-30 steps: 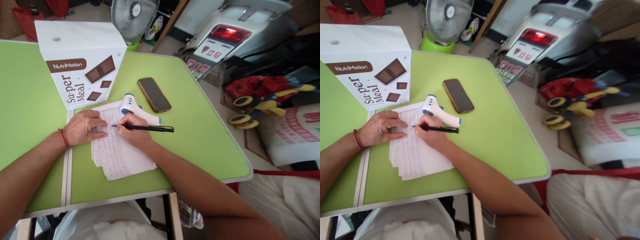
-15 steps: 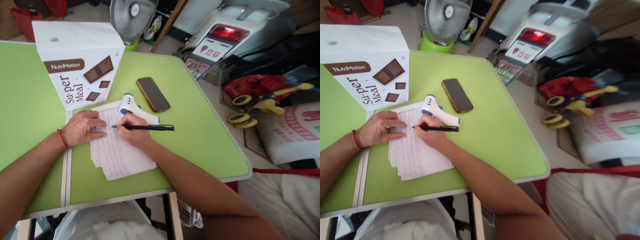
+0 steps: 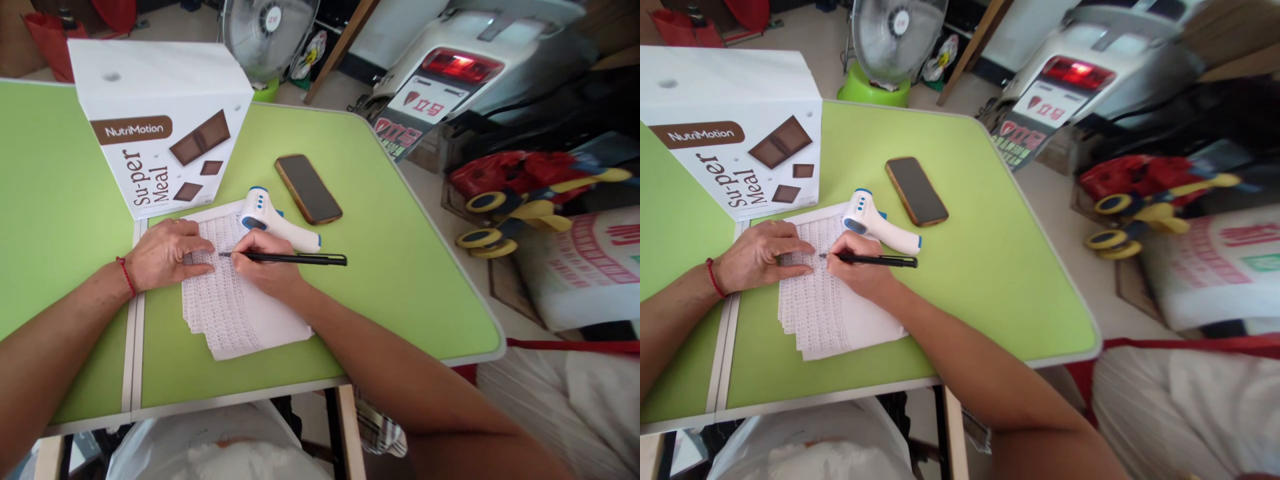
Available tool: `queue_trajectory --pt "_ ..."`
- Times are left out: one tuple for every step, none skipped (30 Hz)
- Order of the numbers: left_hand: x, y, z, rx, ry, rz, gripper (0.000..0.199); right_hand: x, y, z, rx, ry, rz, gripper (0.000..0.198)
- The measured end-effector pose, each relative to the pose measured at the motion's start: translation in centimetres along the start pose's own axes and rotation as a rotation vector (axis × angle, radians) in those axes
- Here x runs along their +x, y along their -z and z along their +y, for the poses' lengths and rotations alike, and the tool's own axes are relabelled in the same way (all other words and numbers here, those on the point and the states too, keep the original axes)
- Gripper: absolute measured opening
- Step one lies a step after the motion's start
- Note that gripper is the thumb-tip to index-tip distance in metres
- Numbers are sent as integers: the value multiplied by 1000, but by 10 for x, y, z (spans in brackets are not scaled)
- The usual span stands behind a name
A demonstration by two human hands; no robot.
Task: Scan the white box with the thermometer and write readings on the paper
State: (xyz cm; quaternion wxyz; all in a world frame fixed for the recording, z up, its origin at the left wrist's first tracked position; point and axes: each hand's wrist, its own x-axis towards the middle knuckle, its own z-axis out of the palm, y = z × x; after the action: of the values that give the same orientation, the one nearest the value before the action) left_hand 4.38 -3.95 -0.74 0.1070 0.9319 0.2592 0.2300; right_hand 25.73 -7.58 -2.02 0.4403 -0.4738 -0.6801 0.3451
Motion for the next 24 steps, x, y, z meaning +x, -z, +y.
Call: queue_trajectory --pt "0 0 0 0 3 -3 29 0 0 0 -3 4 -3 10" --pt "0 0 0 -2 3 -4 29 0 0 0 -5 7 -3 10" --pt "0 0 0 -3 2 -5 29 0 0 -1 -6 7 -1 10" --pt "0 0 0 -4 2 -6 29 -1 -1 -1 -7 4 1 10" --pt "0 0 0 -4 3 -8 28 -1 -1 -2 -9 -4 3 10" --pt "0 -1 0 -3 6 -11 28 -1 -1 -2 -10 -14 3 10" --pt "0 -1 0 -2 10 -12 28 -1 -1 -3 -12 -23 3 10" --pt "0 0 1 -2 13 -14 27 -1 -1 -3 -13 -28 3 9" --pt "0 0 1 -2 15 -16 26 -1 -1 -3 -13 -29 2 9" --pt "0 0 1 -3 17 -18 26 -1 -1 -3 -13 -26 3 9" --pt "0 0 1 -3 19 -20 25 -1 -1 -3 -12 -20 3 9" --pt "0 0 1 -3 19 -22 25 -1 -1 -3 -9 -14 1 9" --pt "0 0 1 -3 18 -23 24 -1 -1 -2 -8 -10 -1 10" --pt "0 0 1 -4 17 -24 25 -1 -1 -2 -8 -8 -4 10" --pt "0 0 1 -5 15 -23 25 -1 -1 -2 -8 -6 -6 10" --pt "0 0 1 -7 13 -21 25 -1 -1 -2 -7 -3 -7 11" --pt "0 0 0 -9 10 -18 25 -1 -1 -1 -5 1 -9 11" --pt "0 0 0 -13 6 -12 25 -1 -1 -1 -3 6 -9 12" --pt "0 0 0 -15 1 -6 26 -1 -1 -1 -1 8 -7 11" --pt "0 -1 0 -16 -3 -1 26 0 -1 -1 -1 6 -3 11" --pt "-1 -1 -1 -14 -4 3 27 0 0 -1 -3 0 4 11" --pt "-1 -1 -1 -13 -3 4 28 0 0 -1 -9 -10 9 11" --pt "-1 -1 -1 -11 -1 2 28 1 0 -1 -16 -18 13 10" --pt "-1 -1 -1 -9 1 0 29 1 0 -1 -24 -23 16 10"
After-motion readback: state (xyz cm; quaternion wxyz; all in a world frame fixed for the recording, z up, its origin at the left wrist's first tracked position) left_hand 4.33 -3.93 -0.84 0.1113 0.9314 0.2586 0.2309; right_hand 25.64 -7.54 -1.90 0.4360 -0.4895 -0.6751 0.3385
